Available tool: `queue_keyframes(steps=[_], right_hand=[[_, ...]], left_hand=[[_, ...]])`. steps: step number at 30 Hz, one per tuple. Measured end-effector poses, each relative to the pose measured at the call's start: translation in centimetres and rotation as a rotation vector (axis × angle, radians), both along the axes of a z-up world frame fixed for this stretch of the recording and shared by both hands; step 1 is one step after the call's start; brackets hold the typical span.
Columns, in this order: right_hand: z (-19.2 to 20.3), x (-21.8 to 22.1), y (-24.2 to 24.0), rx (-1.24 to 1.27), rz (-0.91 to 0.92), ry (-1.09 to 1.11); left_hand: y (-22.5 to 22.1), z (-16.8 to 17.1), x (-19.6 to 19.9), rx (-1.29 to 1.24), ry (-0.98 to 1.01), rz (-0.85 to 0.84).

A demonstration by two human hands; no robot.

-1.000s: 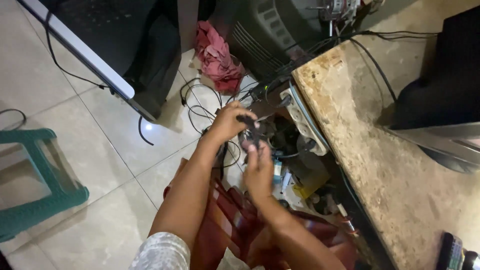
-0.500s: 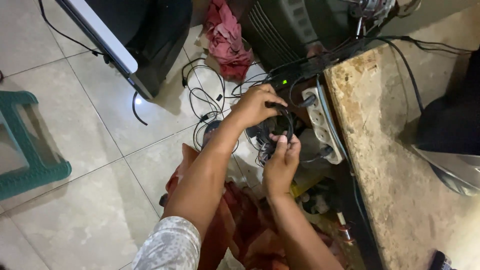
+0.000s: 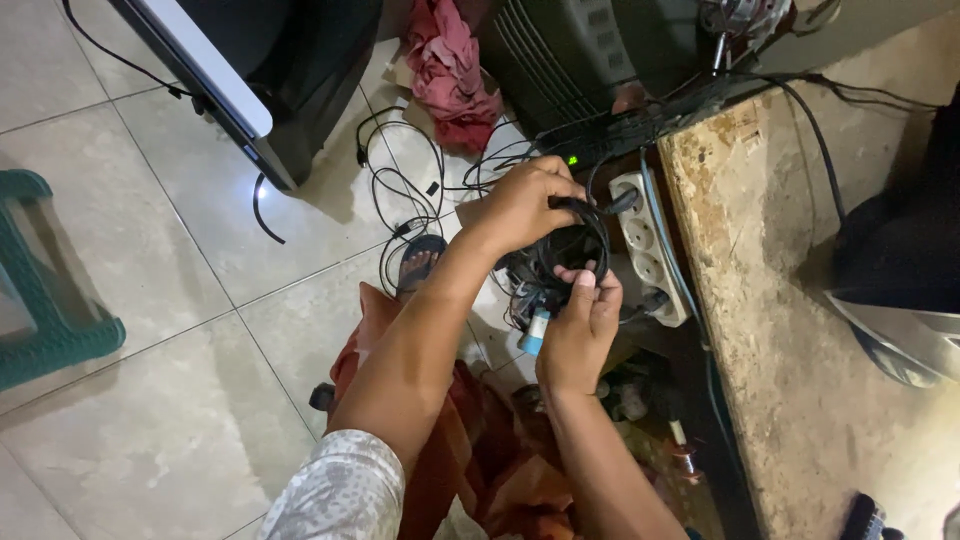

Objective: Troubleshooting a CRT television by using a remote control to navigate menus and rotating the unit to access rear connections.

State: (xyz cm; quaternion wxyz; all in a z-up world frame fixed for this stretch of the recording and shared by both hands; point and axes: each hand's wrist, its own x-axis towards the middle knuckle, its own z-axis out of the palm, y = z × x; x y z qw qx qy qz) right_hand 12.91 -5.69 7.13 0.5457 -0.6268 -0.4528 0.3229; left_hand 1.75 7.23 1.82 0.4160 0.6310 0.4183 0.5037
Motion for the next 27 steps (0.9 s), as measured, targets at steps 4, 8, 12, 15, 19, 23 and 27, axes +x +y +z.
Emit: queue_keyframes(steps=[4, 8, 12, 15, 19, 23, 27], right_hand=[[0.3, -0.4, 0.0, -0.017, -0.023, 0.055], [0.1, 0.0, 0.1, -0.014, -0.022, 0.053], [0.3, -0.4, -0.1, 0.01, -0.007, 0.097], [0.7, -1.0, -0.2, 0.013, 0.007, 0.083], [1.2, -1.6, -0.7, 0.02, 0.006, 0.075], [0.9, -1.4, -0.9, 0.027, 0.013, 0.041], [0.2, -1.1, -0.3, 0.047, 0.005, 0.064]], left_hand=[[0.1, -0.6, 0.3, -0.016, -0.012, -0.018], [0.2, -0.5, 0.4, -0.004, -0.034, -0.031], [0.1, 0.4, -0.6, 0.021, 0.002, -0.038], [0.1, 0.4, -1.0, 0.032, 0.017, -0.031], [-0.5, 1.6, -1.8, 0.029, -0.032, -0.066], [-0.5, 1.7, -1.9, 0.02, -0.032, -0.062], [0.1, 0.5, -1.0, 0.002, -0.038, -0.056]])
